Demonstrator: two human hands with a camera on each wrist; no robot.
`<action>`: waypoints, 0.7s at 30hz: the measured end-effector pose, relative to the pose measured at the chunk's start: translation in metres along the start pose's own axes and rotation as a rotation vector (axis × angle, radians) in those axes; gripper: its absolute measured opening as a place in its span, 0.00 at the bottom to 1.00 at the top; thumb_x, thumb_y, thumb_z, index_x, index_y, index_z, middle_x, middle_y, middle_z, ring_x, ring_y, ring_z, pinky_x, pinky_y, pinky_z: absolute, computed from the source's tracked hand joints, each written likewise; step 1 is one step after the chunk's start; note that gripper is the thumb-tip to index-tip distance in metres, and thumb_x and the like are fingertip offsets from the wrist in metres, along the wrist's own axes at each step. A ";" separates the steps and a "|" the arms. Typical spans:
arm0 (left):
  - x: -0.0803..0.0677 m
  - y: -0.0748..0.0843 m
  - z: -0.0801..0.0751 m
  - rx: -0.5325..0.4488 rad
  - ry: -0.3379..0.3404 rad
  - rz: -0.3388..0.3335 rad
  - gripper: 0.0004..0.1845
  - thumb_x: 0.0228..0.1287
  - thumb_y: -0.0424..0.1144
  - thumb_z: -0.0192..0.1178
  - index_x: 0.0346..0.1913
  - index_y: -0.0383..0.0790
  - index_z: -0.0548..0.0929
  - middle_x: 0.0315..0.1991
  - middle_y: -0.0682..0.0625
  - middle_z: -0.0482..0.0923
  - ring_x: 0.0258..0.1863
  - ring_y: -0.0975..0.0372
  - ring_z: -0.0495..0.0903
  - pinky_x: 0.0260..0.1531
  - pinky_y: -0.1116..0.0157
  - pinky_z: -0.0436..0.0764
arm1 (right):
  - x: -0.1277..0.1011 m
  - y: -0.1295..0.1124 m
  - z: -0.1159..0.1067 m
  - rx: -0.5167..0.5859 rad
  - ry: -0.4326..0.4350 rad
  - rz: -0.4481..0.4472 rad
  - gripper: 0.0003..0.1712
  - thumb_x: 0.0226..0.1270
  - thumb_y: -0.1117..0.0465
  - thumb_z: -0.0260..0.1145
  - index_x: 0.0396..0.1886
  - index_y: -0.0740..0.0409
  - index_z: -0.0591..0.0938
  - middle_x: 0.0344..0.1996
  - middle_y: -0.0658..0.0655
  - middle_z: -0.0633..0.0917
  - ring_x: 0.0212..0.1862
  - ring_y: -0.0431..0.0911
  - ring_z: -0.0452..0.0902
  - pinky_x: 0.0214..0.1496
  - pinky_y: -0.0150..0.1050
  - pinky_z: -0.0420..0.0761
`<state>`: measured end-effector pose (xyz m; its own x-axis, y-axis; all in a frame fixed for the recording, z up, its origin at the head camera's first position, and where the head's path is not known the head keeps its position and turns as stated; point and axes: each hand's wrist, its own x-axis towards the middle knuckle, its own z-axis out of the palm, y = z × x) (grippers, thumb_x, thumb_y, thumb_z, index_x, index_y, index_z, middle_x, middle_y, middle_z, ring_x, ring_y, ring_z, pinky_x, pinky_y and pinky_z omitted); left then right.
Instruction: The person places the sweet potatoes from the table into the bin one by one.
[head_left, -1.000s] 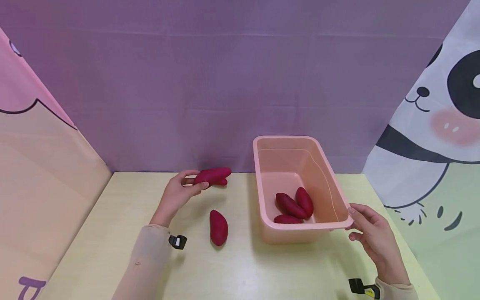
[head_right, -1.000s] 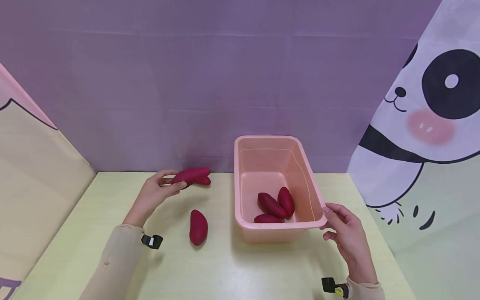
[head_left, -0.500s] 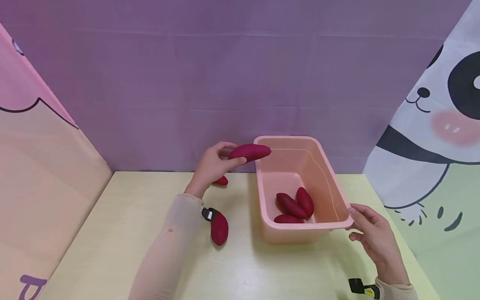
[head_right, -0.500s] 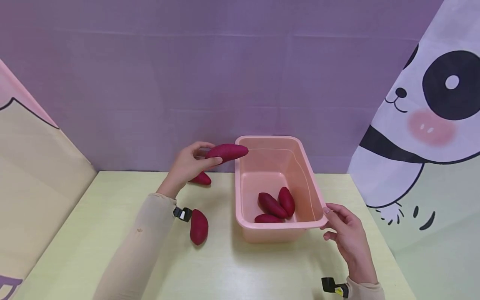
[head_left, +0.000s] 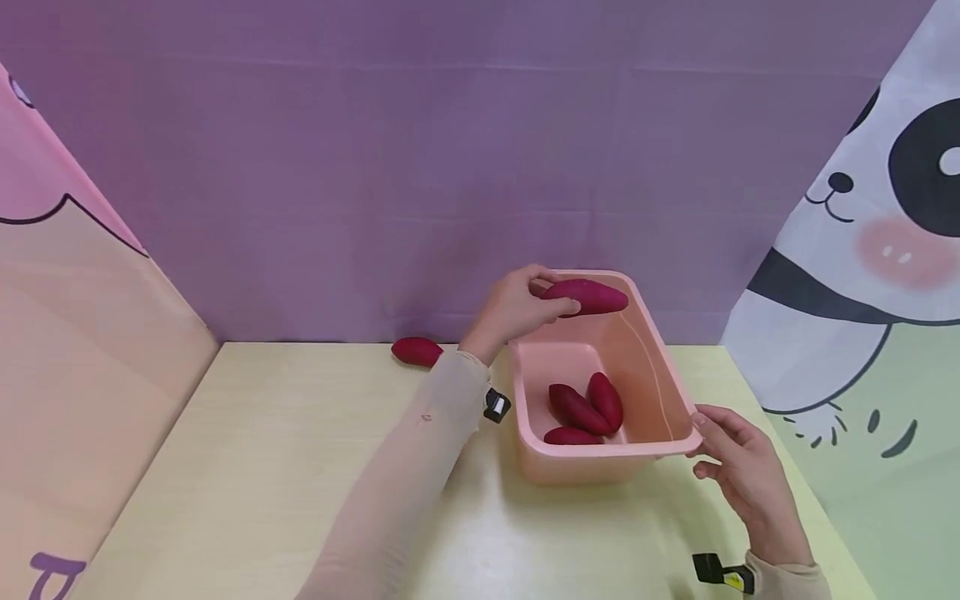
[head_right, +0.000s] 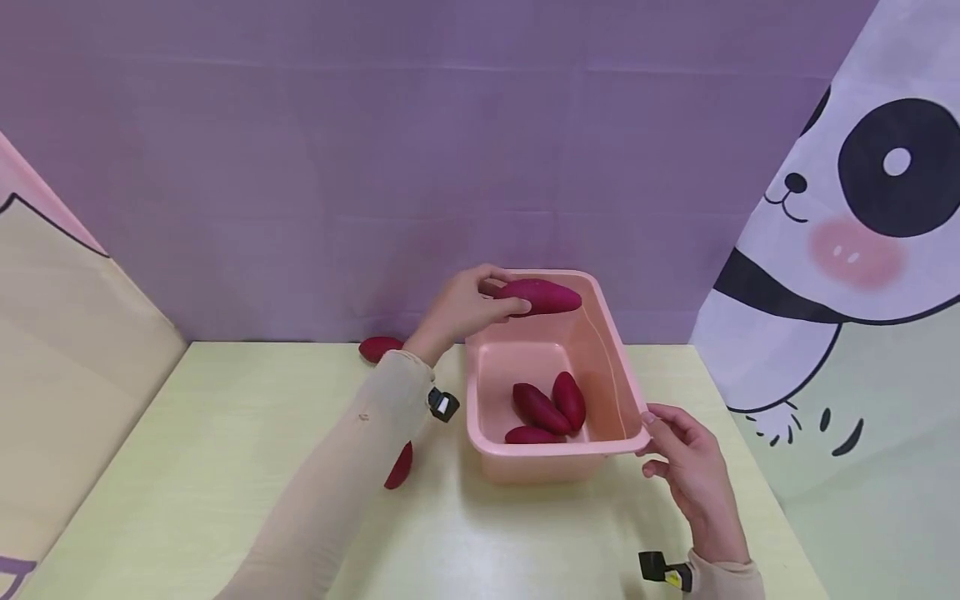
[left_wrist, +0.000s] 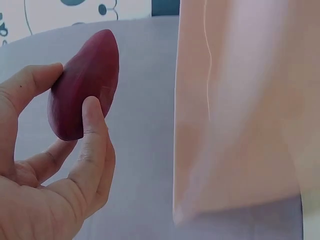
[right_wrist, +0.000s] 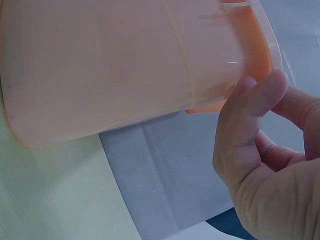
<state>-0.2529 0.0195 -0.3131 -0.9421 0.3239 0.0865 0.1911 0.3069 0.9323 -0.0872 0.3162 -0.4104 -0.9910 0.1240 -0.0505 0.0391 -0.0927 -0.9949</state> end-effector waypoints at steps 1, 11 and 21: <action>0.002 0.003 0.004 0.003 -0.002 0.000 0.24 0.56 0.46 0.74 0.54 0.45 0.82 0.44 0.49 0.82 0.33 0.62 0.85 0.39 0.65 0.83 | 0.000 0.000 0.000 -0.005 -0.001 0.000 0.08 0.75 0.63 0.62 0.47 0.52 0.85 0.34 0.50 0.84 0.29 0.41 0.81 0.22 0.33 0.80; 0.015 0.013 0.041 0.034 -0.061 0.048 0.21 0.59 0.42 0.71 0.53 0.39 0.81 0.44 0.48 0.80 0.40 0.59 0.79 0.39 0.68 0.80 | 0.002 0.000 0.002 -0.044 0.001 0.002 0.08 0.75 0.59 0.63 0.49 0.51 0.84 0.36 0.49 0.84 0.30 0.41 0.81 0.24 0.33 0.82; 0.019 -0.001 0.058 0.235 -0.211 0.001 0.11 0.62 0.39 0.68 0.42 0.37 0.81 0.33 0.50 0.79 0.33 0.58 0.77 0.32 0.68 0.78 | 0.002 -0.002 0.005 -0.054 0.008 0.012 0.08 0.75 0.59 0.63 0.49 0.52 0.83 0.36 0.50 0.84 0.30 0.41 0.80 0.24 0.33 0.81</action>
<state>-0.2551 0.0768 -0.3329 -0.8687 0.4952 -0.0099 0.2737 0.4965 0.8237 -0.0901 0.3118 -0.4083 -0.9894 0.1310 -0.0631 0.0582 -0.0411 -0.9975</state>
